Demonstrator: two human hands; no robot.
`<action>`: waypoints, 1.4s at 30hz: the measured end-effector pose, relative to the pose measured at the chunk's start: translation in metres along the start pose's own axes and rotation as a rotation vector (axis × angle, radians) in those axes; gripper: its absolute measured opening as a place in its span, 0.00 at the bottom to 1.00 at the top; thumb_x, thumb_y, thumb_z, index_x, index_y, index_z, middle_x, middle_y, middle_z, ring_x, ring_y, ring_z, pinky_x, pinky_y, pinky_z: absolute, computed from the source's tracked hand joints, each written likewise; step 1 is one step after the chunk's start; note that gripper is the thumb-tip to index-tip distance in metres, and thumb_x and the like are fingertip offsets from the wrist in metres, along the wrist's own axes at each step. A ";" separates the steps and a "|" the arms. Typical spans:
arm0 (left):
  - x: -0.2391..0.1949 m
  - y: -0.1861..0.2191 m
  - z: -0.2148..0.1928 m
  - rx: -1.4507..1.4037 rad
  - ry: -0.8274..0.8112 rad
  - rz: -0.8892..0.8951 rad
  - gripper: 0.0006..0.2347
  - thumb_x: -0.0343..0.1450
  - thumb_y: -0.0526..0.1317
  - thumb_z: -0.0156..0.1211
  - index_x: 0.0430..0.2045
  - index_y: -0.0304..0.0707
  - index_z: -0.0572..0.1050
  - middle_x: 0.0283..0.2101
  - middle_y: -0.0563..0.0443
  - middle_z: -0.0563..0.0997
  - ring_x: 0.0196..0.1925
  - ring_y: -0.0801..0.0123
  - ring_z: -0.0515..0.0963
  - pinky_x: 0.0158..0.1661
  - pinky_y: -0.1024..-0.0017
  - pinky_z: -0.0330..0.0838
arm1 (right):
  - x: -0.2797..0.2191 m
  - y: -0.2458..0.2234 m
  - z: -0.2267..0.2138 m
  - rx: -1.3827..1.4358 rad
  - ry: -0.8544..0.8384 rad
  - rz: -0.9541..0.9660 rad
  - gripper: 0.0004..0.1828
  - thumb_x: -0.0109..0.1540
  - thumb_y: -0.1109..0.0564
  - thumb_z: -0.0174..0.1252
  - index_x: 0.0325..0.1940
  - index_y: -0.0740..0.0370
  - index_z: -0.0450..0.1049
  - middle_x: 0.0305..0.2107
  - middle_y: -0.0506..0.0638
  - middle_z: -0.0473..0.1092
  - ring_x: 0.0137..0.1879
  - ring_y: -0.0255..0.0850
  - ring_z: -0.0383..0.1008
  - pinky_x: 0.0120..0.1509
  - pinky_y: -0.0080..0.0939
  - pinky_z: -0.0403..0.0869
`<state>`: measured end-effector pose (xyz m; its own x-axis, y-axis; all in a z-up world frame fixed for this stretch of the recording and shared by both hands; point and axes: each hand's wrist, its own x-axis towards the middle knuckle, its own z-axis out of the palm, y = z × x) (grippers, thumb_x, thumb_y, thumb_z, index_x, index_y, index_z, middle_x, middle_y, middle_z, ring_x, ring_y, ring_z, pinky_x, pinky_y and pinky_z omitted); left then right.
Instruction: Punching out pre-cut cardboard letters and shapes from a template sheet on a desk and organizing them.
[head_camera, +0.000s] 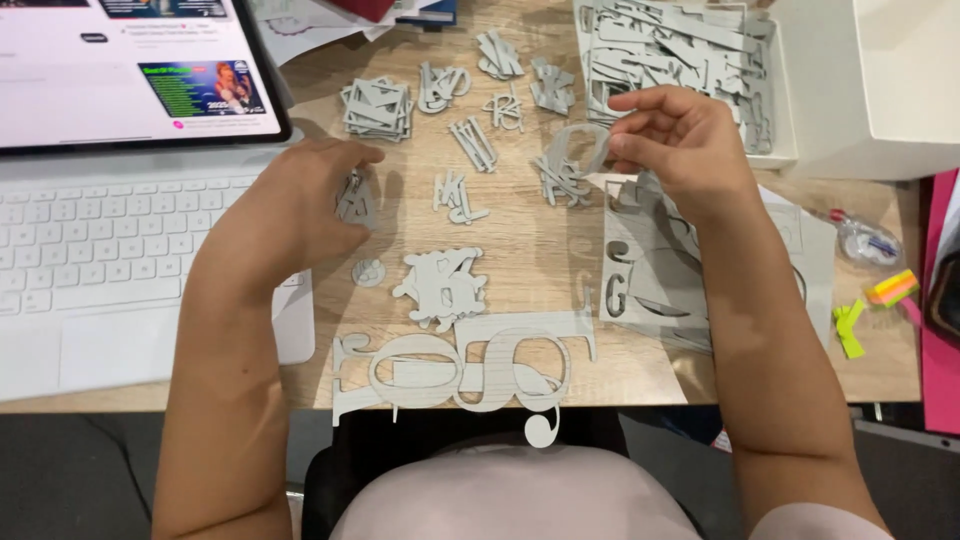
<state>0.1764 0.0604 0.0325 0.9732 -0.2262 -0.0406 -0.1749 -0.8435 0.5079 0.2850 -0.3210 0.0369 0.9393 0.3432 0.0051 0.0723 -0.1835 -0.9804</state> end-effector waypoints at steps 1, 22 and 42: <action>0.000 -0.002 0.001 0.004 -0.006 0.008 0.34 0.55 0.32 0.64 0.61 0.33 0.70 0.59 0.36 0.76 0.59 0.46 0.73 0.56 0.58 0.66 | -0.001 -0.002 0.001 0.003 0.010 0.001 0.16 0.63 0.65 0.66 0.56 0.63 0.76 0.34 0.48 0.75 0.40 0.35 0.79 0.46 0.34 0.86; -0.003 0.012 -0.019 -0.040 -0.126 -0.243 0.32 0.60 0.26 0.62 0.63 0.44 0.71 0.44 0.44 0.77 0.43 0.54 0.76 0.38 0.60 0.70 | -0.003 -0.017 -0.059 -0.045 0.281 -0.073 0.12 0.68 0.65 0.64 0.55 0.56 0.77 0.36 0.42 0.76 0.41 0.28 0.80 0.44 0.26 0.86; 0.004 -0.002 -0.002 -0.110 0.067 -0.091 0.27 0.57 0.25 0.54 0.54 0.34 0.76 0.46 0.38 0.79 0.46 0.53 0.79 0.40 0.62 0.75 | -0.031 -0.045 0.003 -0.191 -0.068 -0.117 0.15 0.70 0.76 0.60 0.59 0.69 0.73 0.39 0.53 0.74 0.41 0.37 0.79 0.51 0.31 0.85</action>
<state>0.1811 0.0625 0.0332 0.9927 -0.1152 -0.0350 -0.0717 -0.7994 0.5965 0.2515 -0.3208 0.0804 0.8965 0.4321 0.0973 0.2480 -0.3075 -0.9187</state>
